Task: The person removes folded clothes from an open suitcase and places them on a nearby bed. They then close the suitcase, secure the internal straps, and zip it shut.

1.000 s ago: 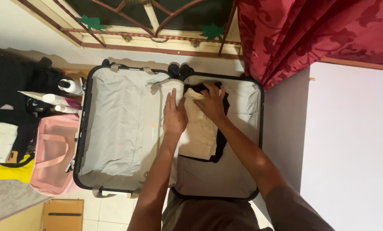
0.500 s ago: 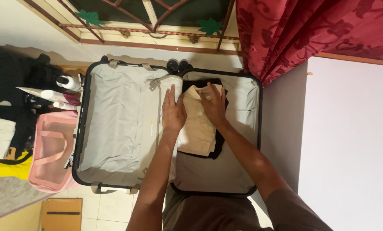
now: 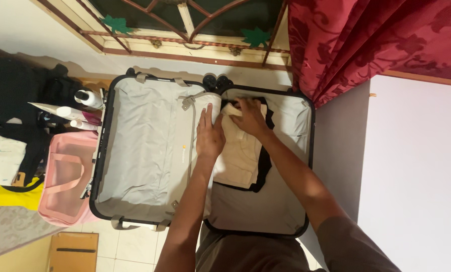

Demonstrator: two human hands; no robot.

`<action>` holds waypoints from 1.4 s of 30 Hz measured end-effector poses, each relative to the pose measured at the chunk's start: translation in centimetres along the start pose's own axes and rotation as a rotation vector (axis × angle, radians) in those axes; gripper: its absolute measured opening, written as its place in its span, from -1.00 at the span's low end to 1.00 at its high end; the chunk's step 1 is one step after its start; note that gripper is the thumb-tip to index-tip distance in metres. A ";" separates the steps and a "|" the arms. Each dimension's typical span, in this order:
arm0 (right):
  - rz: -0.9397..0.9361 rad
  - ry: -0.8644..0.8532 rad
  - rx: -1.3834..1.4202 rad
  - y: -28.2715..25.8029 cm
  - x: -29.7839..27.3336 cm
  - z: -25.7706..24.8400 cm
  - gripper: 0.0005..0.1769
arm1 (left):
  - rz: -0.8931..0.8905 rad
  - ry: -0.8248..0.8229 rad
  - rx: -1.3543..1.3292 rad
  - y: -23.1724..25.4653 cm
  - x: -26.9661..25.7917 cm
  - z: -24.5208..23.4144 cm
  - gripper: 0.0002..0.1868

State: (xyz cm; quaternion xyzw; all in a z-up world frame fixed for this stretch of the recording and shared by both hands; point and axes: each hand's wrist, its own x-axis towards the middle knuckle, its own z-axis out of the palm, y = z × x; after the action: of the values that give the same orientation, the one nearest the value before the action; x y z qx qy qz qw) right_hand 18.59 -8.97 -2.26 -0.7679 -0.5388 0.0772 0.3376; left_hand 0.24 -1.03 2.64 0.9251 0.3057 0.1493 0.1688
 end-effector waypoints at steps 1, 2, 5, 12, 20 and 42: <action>-0.013 -0.029 -0.061 -0.2 0.1 -0.1 -0.29 | 0.005 0.007 -0.001 -0.1 0.0 0.1 -0.53; -0.024 -0.057 -0.124 -0.4 0.0 -0.2 -0.27 | 0.013 0.013 -0.003 -0.1 -0.1 0.2 -0.52; -0.070 -0.008 -0.161 -1.2 -1.1 -0.3 -0.44 | 0.002 0.003 0.008 0.0 -0.1 0.2 -0.51; -0.150 0.208 0.022 -2.2 -4.3 -0.3 -0.53 | 0.027 0.030 -0.018 1.0 0.0 -1.3 -0.45; -0.117 0.313 0.071 -4.3 -7.0 -3.6 -0.61 | 0.209 0.134 0.000 2.3 -0.5 -3.3 -0.25; 0.654 0.521 0.298 -9.2 -15.1 -0.4 0.40 | -0.189 -0.038 -1.225 4.5 -0.6 -3.9 -0.53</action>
State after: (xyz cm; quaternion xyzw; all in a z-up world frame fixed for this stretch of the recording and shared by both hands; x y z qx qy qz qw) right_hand 5.48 -20.61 -0.12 -0.8347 -0.1475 0.0607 0.5271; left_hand 0.57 -3.91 7.87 0.6315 0.2423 0.2656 0.6870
